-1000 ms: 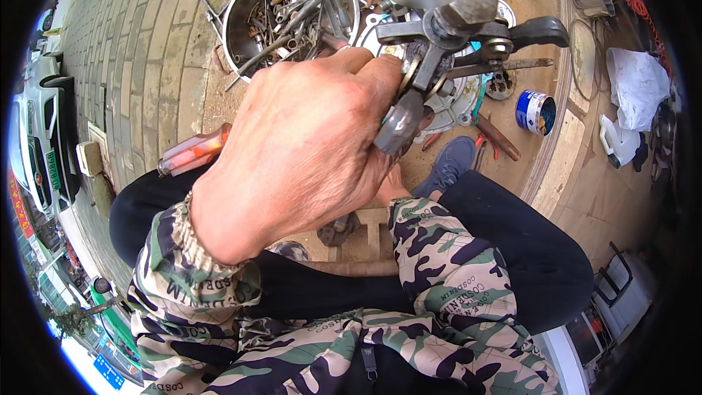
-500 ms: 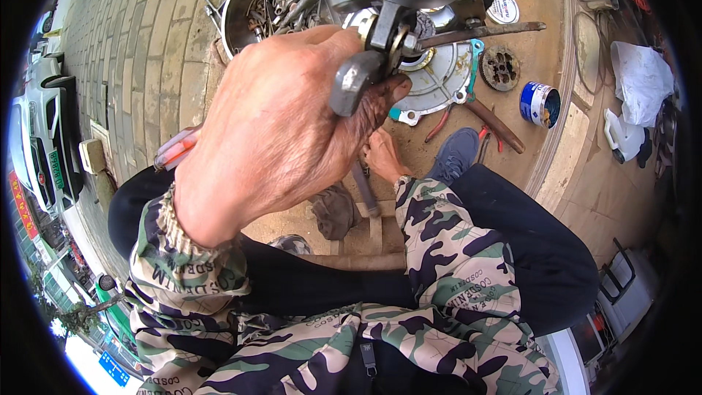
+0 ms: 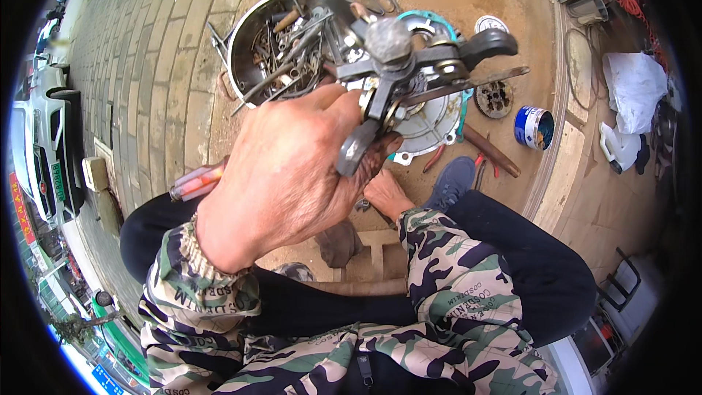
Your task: The person sits on the ground and uses a wrench and screwdriver to adjust and tighten components of a mechanical assembly. The person repeatedly rotates the wrench and manipulates internal parts with a screwdriver.
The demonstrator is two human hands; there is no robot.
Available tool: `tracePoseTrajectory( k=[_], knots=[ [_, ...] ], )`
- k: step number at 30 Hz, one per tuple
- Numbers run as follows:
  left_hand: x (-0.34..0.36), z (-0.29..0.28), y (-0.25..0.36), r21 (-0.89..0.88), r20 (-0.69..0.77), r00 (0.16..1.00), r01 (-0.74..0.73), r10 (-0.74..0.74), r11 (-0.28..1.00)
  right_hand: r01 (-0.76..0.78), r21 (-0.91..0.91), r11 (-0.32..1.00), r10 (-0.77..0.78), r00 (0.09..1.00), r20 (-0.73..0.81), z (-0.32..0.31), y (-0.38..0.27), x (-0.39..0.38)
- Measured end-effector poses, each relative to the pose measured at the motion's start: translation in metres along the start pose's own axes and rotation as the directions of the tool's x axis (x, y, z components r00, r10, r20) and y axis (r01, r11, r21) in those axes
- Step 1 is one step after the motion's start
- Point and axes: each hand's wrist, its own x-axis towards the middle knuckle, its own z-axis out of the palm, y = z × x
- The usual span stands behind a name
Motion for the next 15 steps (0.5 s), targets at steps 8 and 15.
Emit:
tracePoseTrajectory(
  k=[8, 15],
  knots=[
    [0.002, -0.006, 0.007, -0.058, -0.008, 1.0, 0.012, -0.012, 0.998, 0.002, -0.073, 0.997, 0.003, 0.997, 0.074, -0.018, 0.006, 0.0],
    [0.001, -0.003, 0.006, -0.014, -0.039, 0.998, -0.043, 0.043, 0.999, 0.022, -0.008, 1.0, -0.021, 0.99, 0.142, -0.013, -0.001, -0.017]
  ],
)
